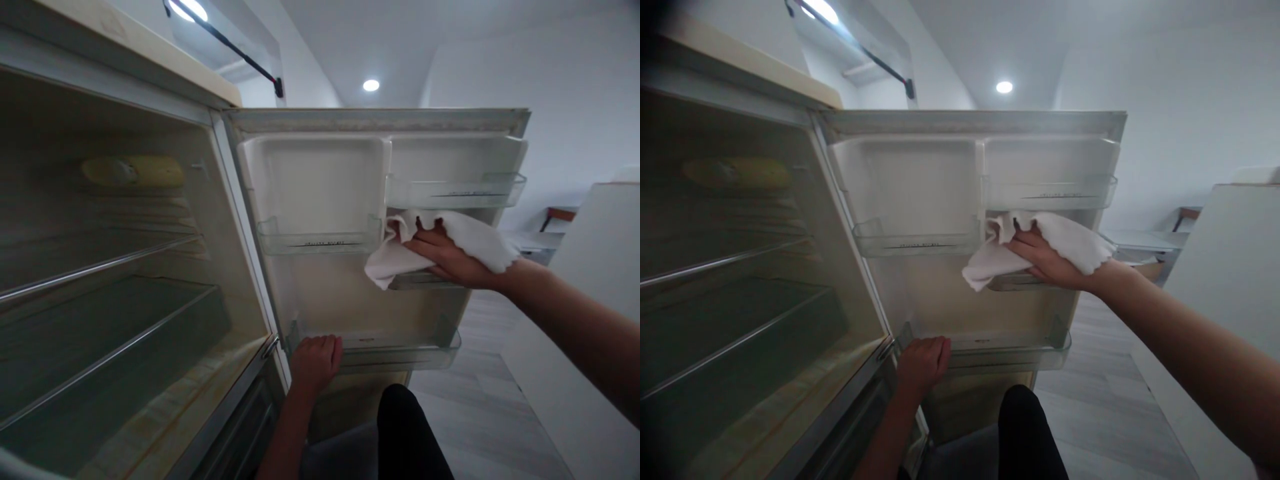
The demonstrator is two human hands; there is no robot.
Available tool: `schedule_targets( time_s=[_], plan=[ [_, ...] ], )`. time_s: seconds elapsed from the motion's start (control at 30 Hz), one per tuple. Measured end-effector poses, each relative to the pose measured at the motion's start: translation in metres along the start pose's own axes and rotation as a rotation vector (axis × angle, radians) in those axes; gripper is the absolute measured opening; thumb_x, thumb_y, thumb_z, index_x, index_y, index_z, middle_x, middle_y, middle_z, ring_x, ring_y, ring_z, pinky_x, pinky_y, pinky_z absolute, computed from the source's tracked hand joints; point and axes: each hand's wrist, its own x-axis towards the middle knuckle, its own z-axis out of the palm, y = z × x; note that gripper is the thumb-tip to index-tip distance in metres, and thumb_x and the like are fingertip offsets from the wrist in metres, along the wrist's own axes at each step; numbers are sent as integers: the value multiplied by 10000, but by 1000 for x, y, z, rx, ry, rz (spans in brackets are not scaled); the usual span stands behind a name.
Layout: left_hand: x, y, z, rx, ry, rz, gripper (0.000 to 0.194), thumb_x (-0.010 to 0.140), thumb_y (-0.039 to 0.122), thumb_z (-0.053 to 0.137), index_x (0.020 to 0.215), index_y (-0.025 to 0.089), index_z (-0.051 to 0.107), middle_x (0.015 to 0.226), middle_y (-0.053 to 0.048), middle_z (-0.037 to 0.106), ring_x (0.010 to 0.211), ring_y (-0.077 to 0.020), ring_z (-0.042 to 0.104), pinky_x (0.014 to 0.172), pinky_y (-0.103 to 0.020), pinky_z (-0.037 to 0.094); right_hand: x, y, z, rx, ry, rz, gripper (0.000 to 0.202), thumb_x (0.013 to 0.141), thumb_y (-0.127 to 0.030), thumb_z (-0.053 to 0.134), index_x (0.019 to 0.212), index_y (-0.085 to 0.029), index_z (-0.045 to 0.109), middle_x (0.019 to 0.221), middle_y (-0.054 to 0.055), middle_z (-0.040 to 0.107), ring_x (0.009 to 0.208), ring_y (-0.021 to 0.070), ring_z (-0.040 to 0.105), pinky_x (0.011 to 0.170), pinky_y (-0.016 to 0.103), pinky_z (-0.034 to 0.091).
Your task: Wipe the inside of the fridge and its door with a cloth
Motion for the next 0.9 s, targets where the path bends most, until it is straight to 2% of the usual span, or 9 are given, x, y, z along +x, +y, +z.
schedule_targets(
  time_s=[0.07, 0.13, 0.27, 0.37, 0.5, 0.57, 0.63, 0.73, 0.9],
  plan=[
    [-1, -1, 0, -7, -16, -3, 418, 1029, 266, 440, 667, 218, 645, 565, -16, 684, 517, -185, 650, 610, -333, 435, 10, 1, -1, 72, -28, 49, 595, 1046, -431, 481, 1589, -188, 473, 1560, 175, 519, 1423, 372, 491, 1167, 604, 406],
    [-2, -2, -1, -19, -26, 0, 408, 1026, 261, 445, 679, 212, 654, 580, -22, 696, 524, -193, 654, 609, -337, 436, 23, 1, -4, 139, -95, 55, 571, 1045, -475, 488, 1521, -166, 555, 1496, 197, 558, 1360, 374, 530, 1144, 607, 417],
    [-2, -4, -3, -24, -29, 10, 404, 1034, 265, 441, 697, 216, 658, 601, -19, 710, 541, -197, 662, 620, -339, 449, 35, 5, -12, 160, -169, 11, 489, 1083, -405, 377, 1408, -169, 656, 1498, 180, 536, 1292, 334, 565, 1123, 548, 448],
    [-1, -5, -4, -15, -17, 23, 410, 1037, 263, 440, 687, 220, 649, 591, -12, 702, 529, -194, 655, 609, -341, 449, 21, 14, -14, 63, -147, 42, 480, 1063, -363, 407, 1456, -191, 622, 1527, 165, 506, 1331, 342, 539, 1107, 521, 462],
    [0, -3, -2, -4, 4, 37, 407, 1032, 257, 445, 677, 224, 641, 578, -3, 687, 519, -193, 647, 602, -353, 449, -7, 22, -12, -135, -183, 261, 460, 973, -352, 540, 1362, -137, 655, 1311, 202, 600, 1180, 374, 599, 979, 507, 515],
    [0, -2, 0, 3, 20, 50, 407, 1031, 251, 445, 671, 228, 635, 569, 1, 674, 518, -191, 641, 603, -357, 448, -12, 21, -12, -222, -222, 404, 483, 932, -345, 587, 1346, -102, 644, 1255, 224, 602, 1115, 392, 612, 898, 491, 527],
    [1, -1, 2, 10, 45, 59, 405, 1028, 248, 450, 663, 233, 624, 564, 3, 664, 521, -190, 634, 603, -360, 442, -8, 19, -12, -247, -254, 481, 485, 908, -324, 609, 1331, -87, 636, 1239, 233, 603, 1111, 405, 611, 870, 474, 520],
    [2, 0, 5, 25, 47, 55, 398, 1027, 255, 463, 658, 241, 611, 564, 9, 660, 526, -184, 628, 612, -358, 432, 11, 16, -9, -181, -291, 457, 381, 884, -288, 619, 1213, -105, 675, 1183, 216, 636, 1108, 401, 620, 884, 457, 498],
    [4, 2, 8, 33, 16, 44, 400, 1035, 252, 453, 668, 243, 611, 570, 11, 661, 536, -178, 631, 631, -356, 426, 51, 11, 12, 199, -273, 203, 275, 872, -241, 606, 1114, -152, 701, 1141, 147, 684, 1070, 296, 646, 945, 383, 477]
  ],
)
